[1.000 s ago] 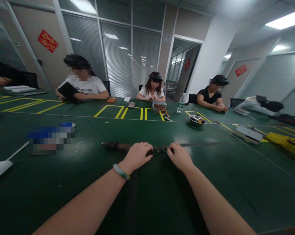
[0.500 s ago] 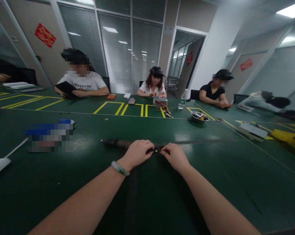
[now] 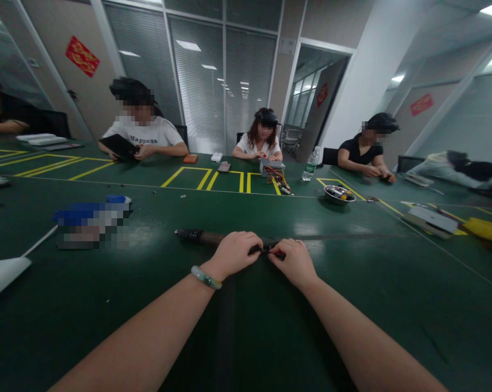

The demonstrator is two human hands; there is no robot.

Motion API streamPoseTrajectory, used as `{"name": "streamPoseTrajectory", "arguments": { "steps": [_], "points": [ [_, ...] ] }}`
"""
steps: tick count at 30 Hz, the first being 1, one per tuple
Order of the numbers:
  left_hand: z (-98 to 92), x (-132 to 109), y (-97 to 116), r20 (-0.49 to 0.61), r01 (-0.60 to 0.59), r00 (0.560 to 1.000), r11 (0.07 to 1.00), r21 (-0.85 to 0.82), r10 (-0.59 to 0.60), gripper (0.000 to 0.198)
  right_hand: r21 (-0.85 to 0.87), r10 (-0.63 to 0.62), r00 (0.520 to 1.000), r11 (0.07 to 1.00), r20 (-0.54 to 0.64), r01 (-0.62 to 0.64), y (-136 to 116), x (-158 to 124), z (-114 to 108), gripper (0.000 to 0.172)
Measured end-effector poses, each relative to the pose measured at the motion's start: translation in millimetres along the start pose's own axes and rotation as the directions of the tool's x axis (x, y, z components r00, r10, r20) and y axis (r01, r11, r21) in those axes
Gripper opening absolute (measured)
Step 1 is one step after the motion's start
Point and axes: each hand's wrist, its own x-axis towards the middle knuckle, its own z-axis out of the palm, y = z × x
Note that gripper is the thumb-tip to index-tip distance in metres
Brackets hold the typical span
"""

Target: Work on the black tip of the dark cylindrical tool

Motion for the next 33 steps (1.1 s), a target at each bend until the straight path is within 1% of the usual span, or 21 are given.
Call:
{"name": "streamPoseTrajectory", "arguments": {
  "steps": [7,14,20,24,27,30,33],
  "points": [
    [3.2,0.1,-2.8,-0.009,-0.003,1.000,1.000,-0.016,0.003,0.012,0.056,-0.001,1.000,0.998,0.005,0.000,0.8,0.5,3.0,0.006],
    [3.2,-0.7,-1.8,-0.018,-0.001,1.000,1.000,-0.003,0.001,0.011,0.079,0.056,0.998,0.995,0.021,-0.057,2.3,1.5,6.0,0.008],
    [1.0,-0.7,0.3,-0.005,0.006,1.000,1.000,0.004,-0.006,0.010,0.046,0.080,0.997,0.996,0.013,-0.081,0.2,1.9,7.8,0.010],
    [0.6,-1.2,-0.7,-0.008,0.001,1.000,1.000,0.002,-0.001,0.009,-0.017,0.021,1.000,1.000,-0.017,-0.021,-3.7,2.3,6.3,0.010],
    [0.3,-2.0,-0.8,-0.027,0.004,1.000,1.000,0.011,-0.003,0.007,-0.112,-0.046,0.999,0.993,-0.021,0.044,-6.5,1.4,4.5,0.012],
    [-1.3,-2.7,0.0,-0.033,0.000,0.999,1.000,0.026,0.001,0.007,-0.231,-0.119,0.993,0.966,-0.003,0.115,-9.2,-0.1,2.8,0.015],
    [-3.4,-3.3,0.5,-0.019,-0.005,1.000,0.999,0.036,0.006,0.008,-0.334,-0.203,0.979,0.920,0.034,0.202,-11.4,0.8,0.8,0.022]
  ]
}}
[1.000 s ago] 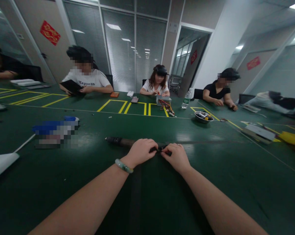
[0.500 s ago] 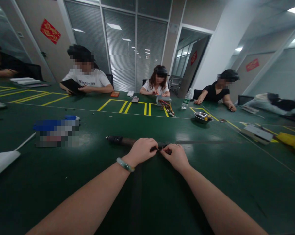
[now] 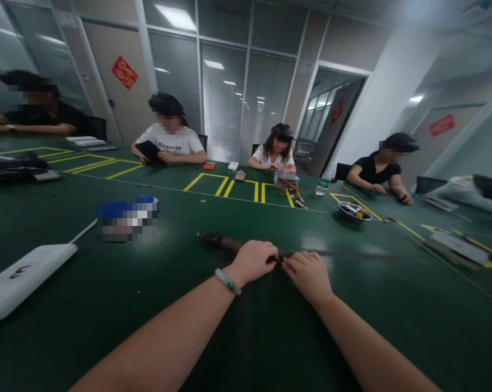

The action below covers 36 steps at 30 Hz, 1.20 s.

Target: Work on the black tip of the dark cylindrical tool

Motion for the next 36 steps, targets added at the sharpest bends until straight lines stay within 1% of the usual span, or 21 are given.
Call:
{"name": "streamPoseTrajectory", "arguments": {
  "steps": [3,6,9,13,15,17,19,21,24,26,27,29,30,32,33,36],
  "points": [
    [-0.5,-0.4,-0.4,-0.004,0.012,1.000,1.000,0.000,-0.012,0.009,-0.060,-0.094,0.995,0.994,0.039,0.096,1.7,4.3,-1.7,0.027],
    [0.2,-0.8,-1.1,-0.008,0.021,1.000,1.000,-0.003,-0.021,0.008,-0.052,-0.130,0.988,0.990,0.081,0.134,6.4,8.5,1.2,0.028],
    [0.5,-1.0,-1.7,0.000,0.023,1.000,1.000,-0.004,-0.023,0.008,0.018,-0.127,0.989,0.992,0.073,0.126,11.9,10.3,10.9,0.026],
    [-1.3,-0.5,-2.3,0.019,0.032,0.999,0.999,-0.014,-0.031,0.009,0.139,-0.073,0.996,0.988,0.047,0.066,14.9,13.4,24.6,0.022],
    [-3.1,0.1,-1.4,0.024,0.046,0.999,0.999,-0.024,-0.045,0.010,0.151,-0.050,0.996,0.988,0.076,0.038,14.1,16.3,26.5,0.020],
    [-5.3,0.8,0.9,0.018,0.059,0.998,0.997,-0.047,-0.058,0.016,0.144,-0.040,0.992,0.989,0.122,0.023,12.2,19.6,24.2,0.017],
    [-7.6,1.7,4.5,-0.014,0.063,0.998,0.995,-0.082,-0.064,0.025,0.119,-0.028,0.986,0.993,0.166,0.008,10.0,22.5,19.2,0.014],
    [-9.8,2.5,8.2,-0.078,0.051,0.995,0.991,-0.120,-0.061,0.031,0.089,-0.012,0.980,0.996,0.197,-0.006,8.5,25.3,14.0,0.014],
    [-12.5,3.3,11.3,-0.171,0.006,0.985,0.989,-0.149,-0.032,0.033,0.064,0.021,0.975,0.997,0.220,-0.036,13.9,30.1,10.3,0.013],
    [-13.3,3.9,10.5,-0.197,-0.032,0.980,0.988,-0.151,0.002,0.033,0.047,0.066,0.969,0.996,0.238,-0.079,28.5,31.2,10.7,0.013],
    [-13.2,4.3,9.2,-0.191,-0.047,0.981,0.988,-0.150,0.018,0.034,0.030,0.100,0.963,0.993,0.249,-0.111,39.8,29.6,10.9,0.014],
    [-11.8,5.2,5.7,-0.181,-0.094,0.981,0.985,-0.145,0.067,0.034,-0.020,0.191,0.945,0.981,0.265,-0.193,69.0,19.2,9.1,0.016],
    [-10.5,5.6,3.7,-0.174,-0.110,0.981,0.984,-0.143,0.084,0.034,-0.051,0.246,0.931,0.969,0.269,-0.241,85.4,9.7,6.0,0.017],
    [-7.2,6.0,0.1,-0.159,-0.115,0.983,0.983,-0.145,0.091,0.035,-0.125,0.374,0.890,0.927,0.261,-0.353,118.4,-18.0,-5.7,0.018],
    [-5.5,6.1,-1.4,-0.147,-0.114,0.985,0.982,-0.148,0.092,0.035,-0.167,0.443,0.861,0.896,0.249,-0.412,133.8,-35.7,-14.3,0.019],
    [-0.8,6.5,-4.4,-0.100,-0.097,0.992,0.982,-0.164,0.081,0.035,-0.283,0.635,0.750,0.765,0.186,-0.578,172.8,-100.4,-46.4,0.021]
  ]
}}
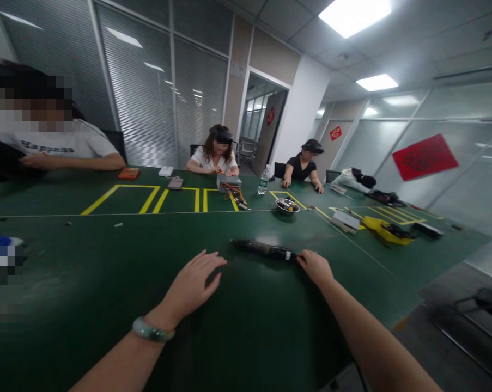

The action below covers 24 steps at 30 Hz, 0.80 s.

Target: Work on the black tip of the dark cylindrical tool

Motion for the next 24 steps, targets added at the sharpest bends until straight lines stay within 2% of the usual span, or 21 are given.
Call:
{"name": "streamPoseTrajectory", "arguments": {
  "steps": [3,5,7,9,12,15,20,24],
  "points": [
    [2.3,-0.1,-1.8,0.050,0.047,0.998,0.999,-0.015,-0.046,0.036,-0.050,0.208,0.978,0.977,-0.013,-0.208,72.6,-39.7,0.7,0.024],
    [3.0,-0.8,-2.5,0.079,0.086,0.993,0.996,-0.023,-0.083,0.038,-0.069,0.347,0.937,0.935,-0.026,-0.348,113.4,-62.2,7.8,0.028],
    [3.5,-1.9,-3.4,0.106,0.126,0.987,0.992,-0.030,-0.122,0.040,-0.070,0.463,0.885,0.883,-0.038,-0.465,143.9,-76.4,17.5,0.031],
    [4.1,-3.3,-4.6,0.146,0.170,0.976,0.985,-0.035,-0.164,0.042,-0.054,0.530,0.847,0.845,-0.041,-0.532,162.7,-81.9,26.0,0.034],
    [5.2,-4.3,-6.4,0.211,0.231,0.953,0.972,-0.040,-0.218,0.044,-0.028,0.584,0.811,0.811,-0.036,-0.585,172.3,-80.0,31.4,0.036],
    [5.7,-3.5,-7.2,0.257,0.268,0.934,0.963,-0.042,-0.249,0.046,-0.019,0.606,0.794,0.794,-0.047,-0.607,170.5,-76.4,30.5,0.035],
    [7.8,-1.7,-8.9,0.303,0.291,0.916,0.956,-0.046,-0.264,0.052,-0.032,0.595,0.801,0.801,-0.067,-0.597,165.2,-76.2,29.1,0.035],
    [15.3,-3.2,-13.9,0.340,0.249,0.914,0.968,-0.031,-0.224,0.060,-0.075,0.563,0.822,0.819,-0.084,-0.569,163.1,-76.8,28.8,0.038]
  ]
}}
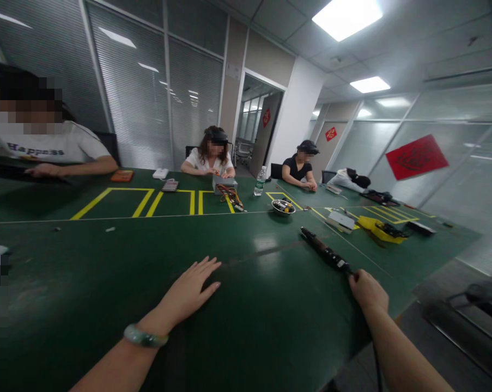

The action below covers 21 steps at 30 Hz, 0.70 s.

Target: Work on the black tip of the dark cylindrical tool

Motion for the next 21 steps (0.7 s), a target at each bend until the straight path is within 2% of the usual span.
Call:
{"name": "streamPoseTrajectory", "arguments": {
  "steps": [3,5,7,9,10,12,14,17,19,21],
  "points": [
    [8.9,1.9,-6.4,0.036,-0.038,0.999,0.998,0.052,0.037,0.064,-0.053,-0.130,0.976,0.991,-0.173,0.123,-18.7,-3.2,-8.0,0.047],
    [14.7,3.1,-11.1,0.046,-0.054,0.998,0.996,0.073,0.051,0.064,-0.044,-0.279,0.909,0.959,-0.309,0.280,-52.0,-11.3,-20.5,0.057],
    [19.2,3.9,-15.4,0.057,-0.055,0.997,0.995,0.084,0.051,0.062,0.017,-0.435,0.822,0.880,-0.368,0.474,-103.8,-28.8,-39.2,0.062],
    [21.6,4.0,-18.9,0.064,-0.053,0.997,0.994,0.095,0.047,0.061,0.116,-0.585,0.730,0.747,-0.354,0.655,-167.4,-57.2,-63.0,0.065],
    [21.9,3.8,-20.1,0.055,-0.053,0.997,0.993,0.105,0.047,0.061,0.171,-0.654,0.674,0.662,-0.344,0.730,-200.4,-74.6,-75.9,0.067],
    [21.1,3.1,-20.8,0.024,-0.073,0.997,0.990,0.119,0.070,0.061,0.282,-0.784,0.525,0.449,-0.331,0.848,-262.4,-112.7,-100.8,0.071],
    [19.7,3.0,-17.9,-0.021,-0.108,0.994,0.988,0.108,0.111,0.058,0.382,-0.856,0.377,0.235,-0.355,0.894,-313.9,-149.6,-119.3,0.073],
    [22.8,7.3,-5.2,-0.092,-0.110,0.989,0.991,0.075,0.116,0.054,0.481,-0.902,0.203,-0.006,-0.381,0.877,-366.8,-191.4,-125.2,0.065],
    [29.9,13.8,6.4,-0.154,-0.040,0.987,0.997,0.068,0.050,0.057,0.532,-0.929,0.130,-0.080,-0.345,0.843,-386.8,-206.4,-115.9,0.056],
    [37.9,21.3,15.2,-0.289,0.111,0.952,0.994,0.025,-0.099,0.059,0.577,-0.946,0.098,-0.105,-0.309,0.810,-396.5,-211.9,-103.4,0.051]
  ]
}}
